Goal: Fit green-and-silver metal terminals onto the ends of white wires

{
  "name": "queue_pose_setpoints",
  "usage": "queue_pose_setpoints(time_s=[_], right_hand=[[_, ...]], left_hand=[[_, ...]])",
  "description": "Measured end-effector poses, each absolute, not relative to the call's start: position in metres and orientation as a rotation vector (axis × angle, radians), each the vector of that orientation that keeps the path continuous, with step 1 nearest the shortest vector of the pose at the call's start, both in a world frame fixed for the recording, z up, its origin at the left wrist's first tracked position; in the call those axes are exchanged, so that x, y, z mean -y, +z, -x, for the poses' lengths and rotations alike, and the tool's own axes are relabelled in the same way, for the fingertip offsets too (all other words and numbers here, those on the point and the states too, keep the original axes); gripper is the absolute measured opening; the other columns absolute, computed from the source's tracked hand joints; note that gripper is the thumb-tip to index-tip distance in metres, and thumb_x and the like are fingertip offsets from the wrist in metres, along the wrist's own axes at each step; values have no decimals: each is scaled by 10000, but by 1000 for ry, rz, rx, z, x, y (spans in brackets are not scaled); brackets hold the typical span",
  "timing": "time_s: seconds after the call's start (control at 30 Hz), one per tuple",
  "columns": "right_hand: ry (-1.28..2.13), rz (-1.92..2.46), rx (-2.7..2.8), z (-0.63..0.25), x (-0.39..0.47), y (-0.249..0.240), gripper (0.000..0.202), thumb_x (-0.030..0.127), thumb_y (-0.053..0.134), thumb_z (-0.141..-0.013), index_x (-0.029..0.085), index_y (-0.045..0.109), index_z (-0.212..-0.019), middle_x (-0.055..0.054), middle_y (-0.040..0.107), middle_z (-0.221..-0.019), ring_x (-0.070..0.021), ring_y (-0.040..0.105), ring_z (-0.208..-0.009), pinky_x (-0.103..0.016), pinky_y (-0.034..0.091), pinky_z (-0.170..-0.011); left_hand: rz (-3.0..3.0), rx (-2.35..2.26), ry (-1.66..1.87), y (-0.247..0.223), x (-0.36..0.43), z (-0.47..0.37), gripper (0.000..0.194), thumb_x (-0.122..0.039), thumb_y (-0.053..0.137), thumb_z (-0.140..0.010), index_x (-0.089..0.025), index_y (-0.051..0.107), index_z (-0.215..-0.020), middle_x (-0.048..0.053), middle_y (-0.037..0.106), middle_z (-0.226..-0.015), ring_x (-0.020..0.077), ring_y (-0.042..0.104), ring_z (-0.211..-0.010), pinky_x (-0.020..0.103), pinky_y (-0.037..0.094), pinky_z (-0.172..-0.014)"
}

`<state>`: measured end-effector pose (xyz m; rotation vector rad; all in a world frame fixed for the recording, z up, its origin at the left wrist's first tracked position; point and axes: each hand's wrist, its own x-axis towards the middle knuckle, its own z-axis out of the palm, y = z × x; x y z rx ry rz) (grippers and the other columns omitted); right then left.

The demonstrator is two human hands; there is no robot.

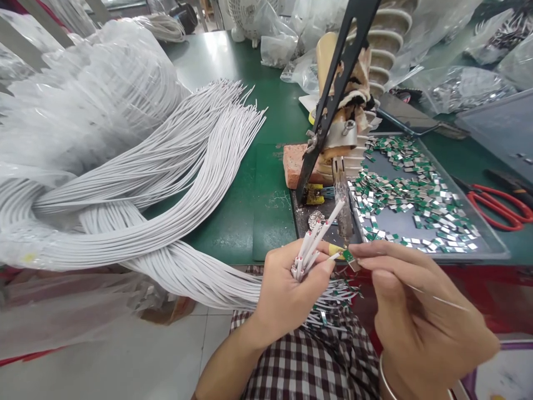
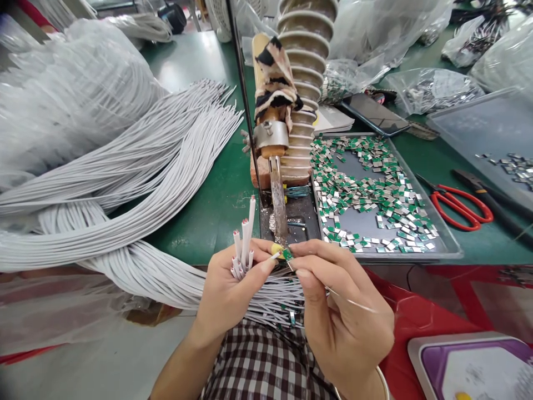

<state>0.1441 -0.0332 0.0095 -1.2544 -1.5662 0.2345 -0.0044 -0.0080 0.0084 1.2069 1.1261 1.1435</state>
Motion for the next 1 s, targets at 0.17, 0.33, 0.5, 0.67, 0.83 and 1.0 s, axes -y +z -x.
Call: queue_pose_setpoints(time_s=[0.17,0.33,0.5,0.67,0.83,1.0], right_hand=[[236,1409,1516,-150,35,4,213,159,544,-992,241,692,-864,32,666,-709,-113,628,-622,-263,486,-622],[-114,1525,1654,-158,8,-7,203,199,523,-1009,218,692,-898,-10,727,-775,-151,661,-710,-280,494,-696],[-241,1426,1912,-162,-18,-9,213,271,517,-1017,186,708,-976,-70,761,-892,-216,667,-850,-335,492,-751],[-112,1559,1979,-158,-11,-6,307,279,562,-978,199,671,-704,-42,671,-654,-183,562,-652,-317,348,-614],[322,1617,1690,-149,-12,-9,443,414,608,-922,205,570,-533,-28,560,-524,-141,476,-540,-303,271,-549],[816,1474,1509,-148,-3,-4,462,519,587,-931,202,649,-601,23,511,-451,-102,426,-408,-252,327,-434]], left_hand=[[-1216,-1168,1131,6,6,4,115,-149,664,-829,-190,717,-735,27,767,-791,192,694,-806,239,502,-642],[-1119,-1137,1158,2,13,7,164,-114,658,-828,-188,670,-682,17,790,-844,162,689,-760,232,500,-637],[-1067,-1062,1196,2,23,14,177,-77,667,-845,-184,693,-706,17,809,-891,150,714,-791,232,537,-739],[-1042,-999,1246,1,29,17,179,-59,681,-860,-187,717,-741,9,814,-895,143,736,-846,212,539,-791],[-1040,-983,1260,3,31,18,189,-41,687,-855,-191,733,-751,0,815,-903,132,736,-840,196,540,-784],[-1038,-955,1275,12,34,23,195,-29,692,-840,-193,750,-751,-4,814,-879,128,748,-811,184,552,-751]])
